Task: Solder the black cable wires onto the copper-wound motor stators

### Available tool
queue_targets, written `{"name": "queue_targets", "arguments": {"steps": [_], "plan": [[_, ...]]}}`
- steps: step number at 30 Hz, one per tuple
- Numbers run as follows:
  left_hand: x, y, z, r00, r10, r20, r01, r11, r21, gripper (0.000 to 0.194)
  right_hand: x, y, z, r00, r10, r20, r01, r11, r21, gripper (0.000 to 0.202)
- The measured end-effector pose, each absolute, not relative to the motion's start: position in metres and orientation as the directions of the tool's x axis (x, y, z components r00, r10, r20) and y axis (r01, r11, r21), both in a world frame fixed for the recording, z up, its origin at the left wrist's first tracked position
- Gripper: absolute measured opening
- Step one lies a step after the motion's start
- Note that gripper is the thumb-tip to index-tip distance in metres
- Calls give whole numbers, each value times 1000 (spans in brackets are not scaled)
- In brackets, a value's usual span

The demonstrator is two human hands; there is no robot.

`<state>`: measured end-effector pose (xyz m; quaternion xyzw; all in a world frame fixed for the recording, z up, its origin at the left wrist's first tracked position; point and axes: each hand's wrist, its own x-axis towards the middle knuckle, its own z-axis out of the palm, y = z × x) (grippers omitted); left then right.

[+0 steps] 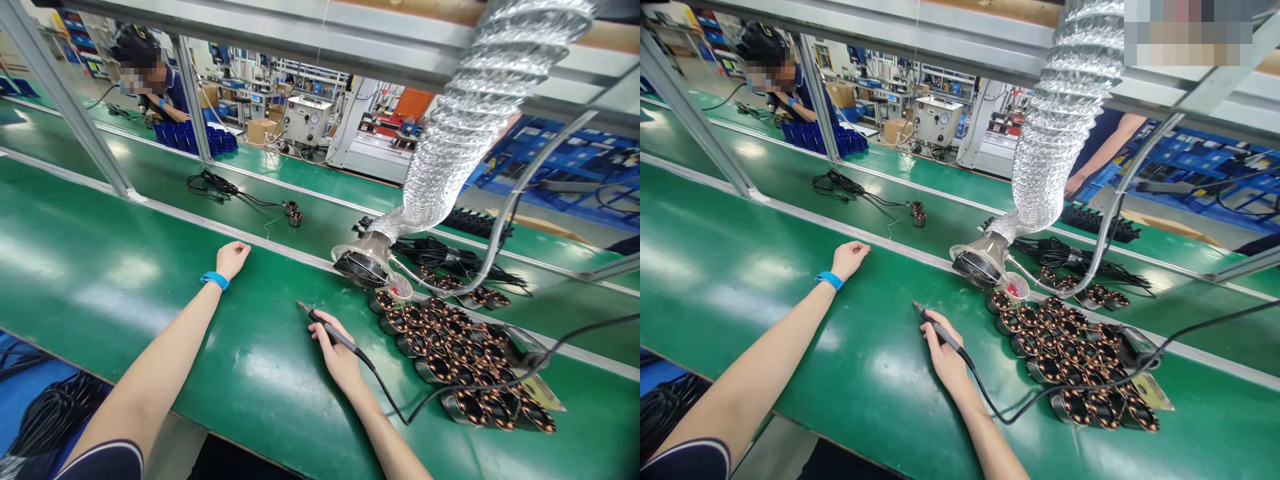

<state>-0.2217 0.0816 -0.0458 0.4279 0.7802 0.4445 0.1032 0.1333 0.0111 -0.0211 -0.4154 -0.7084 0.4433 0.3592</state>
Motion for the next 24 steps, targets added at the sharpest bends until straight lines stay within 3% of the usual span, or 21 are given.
{"name": "queue_targets", "arguments": {"steps": [16, 24], "plan": [[-220, 81, -44, -597, 769, 226, 586, 226, 779, 30, 130, 13, -9, -444, 885, 139, 262, 277, -925, 33], [-219, 81, -45, -594, 769, 236, 589, 217, 778, 30, 86, 76, -4, -418, 882, 218, 209, 327, -922, 36]]}}
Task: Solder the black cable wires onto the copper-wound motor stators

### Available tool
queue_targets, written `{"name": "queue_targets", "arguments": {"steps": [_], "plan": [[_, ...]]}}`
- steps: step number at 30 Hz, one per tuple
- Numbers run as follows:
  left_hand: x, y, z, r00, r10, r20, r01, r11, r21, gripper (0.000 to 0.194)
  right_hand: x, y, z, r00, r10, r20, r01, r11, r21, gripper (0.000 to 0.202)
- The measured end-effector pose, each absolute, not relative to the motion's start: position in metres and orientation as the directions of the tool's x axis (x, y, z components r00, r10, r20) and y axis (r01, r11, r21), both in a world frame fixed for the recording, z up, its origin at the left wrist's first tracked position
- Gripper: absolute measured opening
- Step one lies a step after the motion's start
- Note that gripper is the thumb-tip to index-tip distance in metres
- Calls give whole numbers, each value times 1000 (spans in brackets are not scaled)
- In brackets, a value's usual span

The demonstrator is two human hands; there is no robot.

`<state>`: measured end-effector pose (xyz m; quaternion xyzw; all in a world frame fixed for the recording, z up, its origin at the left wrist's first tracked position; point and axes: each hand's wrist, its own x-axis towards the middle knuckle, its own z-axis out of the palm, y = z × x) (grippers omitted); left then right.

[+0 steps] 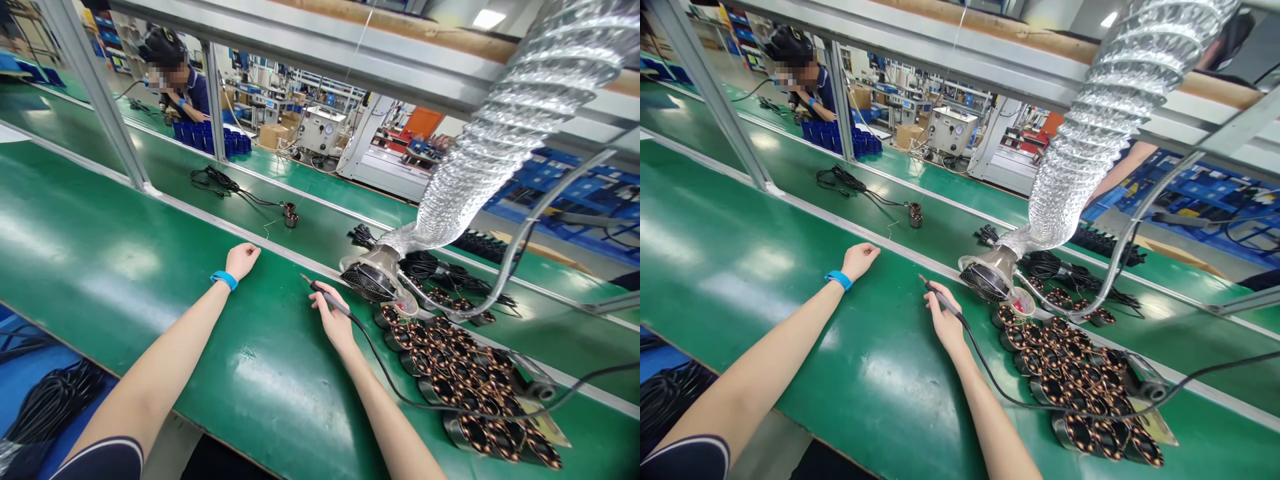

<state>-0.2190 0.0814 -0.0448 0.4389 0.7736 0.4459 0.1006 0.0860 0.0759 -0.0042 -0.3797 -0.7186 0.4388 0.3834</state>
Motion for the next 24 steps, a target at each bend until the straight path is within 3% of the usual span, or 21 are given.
{"name": "queue_targets", "arguments": {"steps": [24], "plan": [[-219, 87, -48, -589, 774, 231, 598, 226, 769, 29, 47, 119, -34, -402, 885, 236, 176, 328, -928, 35]]}}
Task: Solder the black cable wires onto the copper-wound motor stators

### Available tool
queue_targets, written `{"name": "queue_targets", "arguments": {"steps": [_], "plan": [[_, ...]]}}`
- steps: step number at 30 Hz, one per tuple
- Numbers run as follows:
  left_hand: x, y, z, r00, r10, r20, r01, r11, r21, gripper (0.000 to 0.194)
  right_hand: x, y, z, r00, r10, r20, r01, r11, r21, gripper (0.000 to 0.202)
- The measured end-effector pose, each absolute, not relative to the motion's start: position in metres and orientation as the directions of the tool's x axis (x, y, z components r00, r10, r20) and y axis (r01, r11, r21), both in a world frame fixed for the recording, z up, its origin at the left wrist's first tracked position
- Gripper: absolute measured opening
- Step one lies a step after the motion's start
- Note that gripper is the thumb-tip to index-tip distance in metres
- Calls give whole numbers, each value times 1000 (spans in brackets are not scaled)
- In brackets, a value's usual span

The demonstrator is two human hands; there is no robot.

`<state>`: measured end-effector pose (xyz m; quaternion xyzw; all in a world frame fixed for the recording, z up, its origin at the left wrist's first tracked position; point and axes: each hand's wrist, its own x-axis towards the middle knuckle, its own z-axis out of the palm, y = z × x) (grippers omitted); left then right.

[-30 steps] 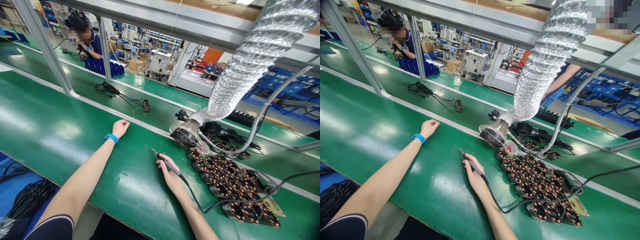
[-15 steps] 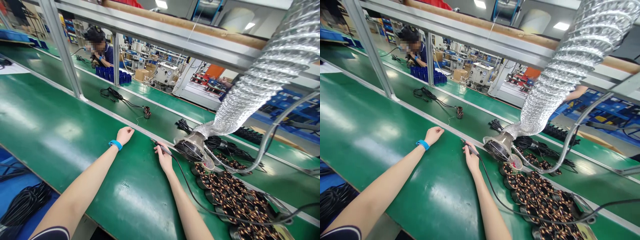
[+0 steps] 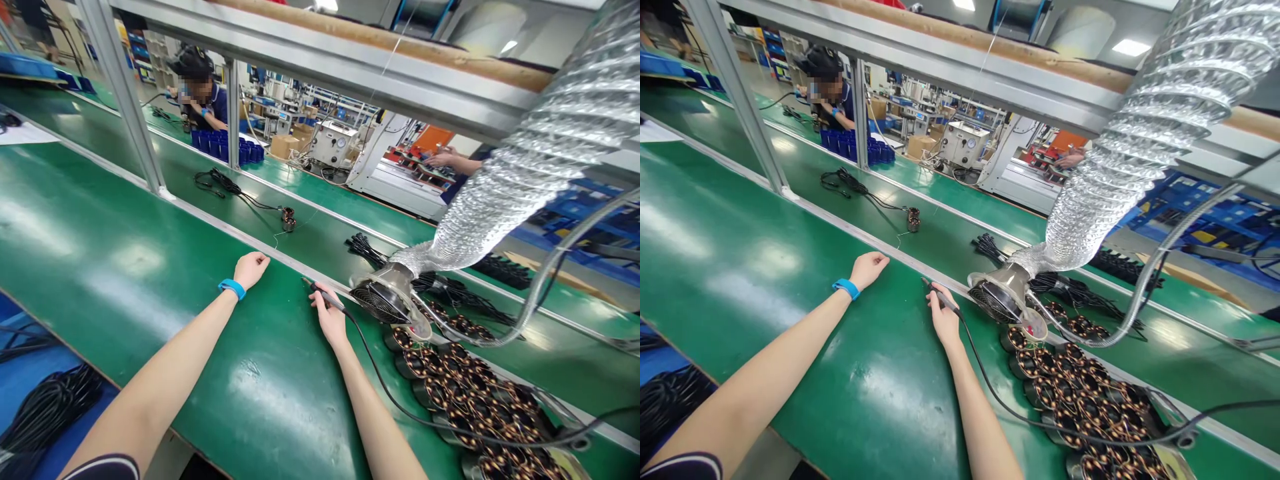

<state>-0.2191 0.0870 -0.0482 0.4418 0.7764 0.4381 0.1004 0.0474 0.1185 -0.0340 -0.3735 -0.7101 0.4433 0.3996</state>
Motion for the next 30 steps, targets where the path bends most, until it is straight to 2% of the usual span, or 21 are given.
{"name": "queue_targets", "arguments": {"steps": [30], "plan": [[-220, 85, -45, -590, 776, 226, 601, 235, 764, 29, 61, 103, -25, -365, 886, 286, 255, 391, -885, 28]]}}
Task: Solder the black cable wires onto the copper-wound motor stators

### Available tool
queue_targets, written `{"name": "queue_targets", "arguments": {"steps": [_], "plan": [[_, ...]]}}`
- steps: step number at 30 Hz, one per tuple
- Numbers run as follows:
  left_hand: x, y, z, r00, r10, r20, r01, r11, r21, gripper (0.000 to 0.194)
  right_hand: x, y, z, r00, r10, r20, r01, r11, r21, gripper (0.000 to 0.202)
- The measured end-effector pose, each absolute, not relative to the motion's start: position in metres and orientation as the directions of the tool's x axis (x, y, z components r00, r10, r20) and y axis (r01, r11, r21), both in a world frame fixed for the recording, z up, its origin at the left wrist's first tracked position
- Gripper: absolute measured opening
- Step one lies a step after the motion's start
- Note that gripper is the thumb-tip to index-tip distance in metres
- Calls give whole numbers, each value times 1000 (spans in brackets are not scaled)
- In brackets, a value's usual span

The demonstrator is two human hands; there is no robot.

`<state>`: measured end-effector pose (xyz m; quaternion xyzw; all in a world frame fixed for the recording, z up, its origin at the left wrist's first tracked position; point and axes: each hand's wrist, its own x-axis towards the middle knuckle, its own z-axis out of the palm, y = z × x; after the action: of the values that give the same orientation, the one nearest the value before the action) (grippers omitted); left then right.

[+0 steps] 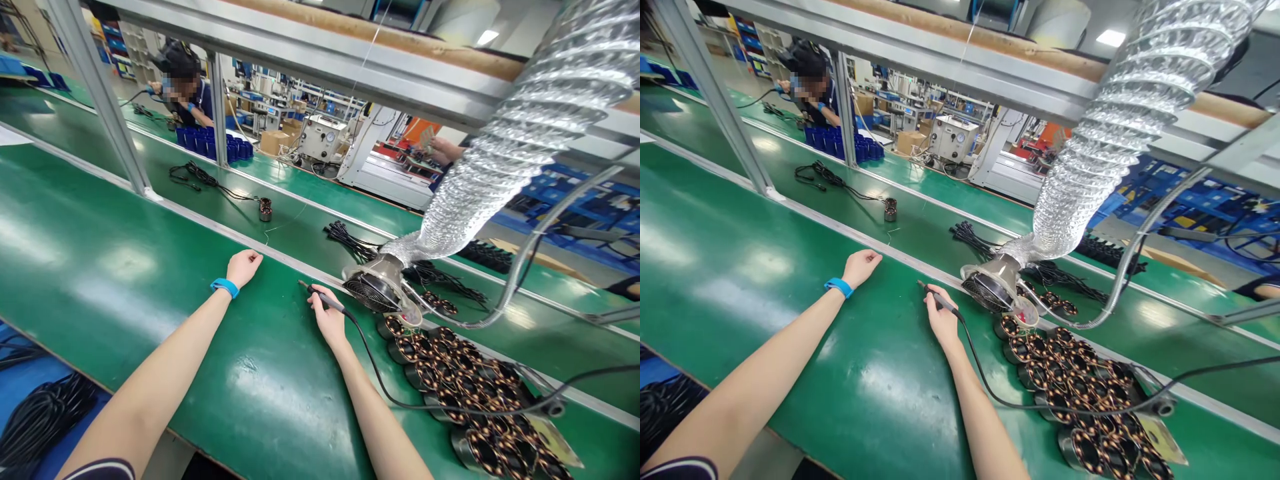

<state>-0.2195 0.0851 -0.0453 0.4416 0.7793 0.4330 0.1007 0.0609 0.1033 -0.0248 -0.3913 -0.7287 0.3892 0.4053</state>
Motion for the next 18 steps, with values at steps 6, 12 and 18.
{"name": "queue_targets", "arguments": {"steps": [6, 12, 18], "plan": [[-220, 84, -44, -590, 777, 219, 611, 252, 750, 30, 88, 88, -4, -301, 896, 326, 287, 411, -865, 27], [-220, 83, -41, -596, 776, 206, 613, 274, 742, 29, 153, 56, 12, -203, 874, 441, 440, 484, -757, 23], [-219, 82, -39, -604, 773, 192, 621, 307, 721, 30, 168, 48, -3, -202, 905, 374, 472, 425, -772, 25]]}}
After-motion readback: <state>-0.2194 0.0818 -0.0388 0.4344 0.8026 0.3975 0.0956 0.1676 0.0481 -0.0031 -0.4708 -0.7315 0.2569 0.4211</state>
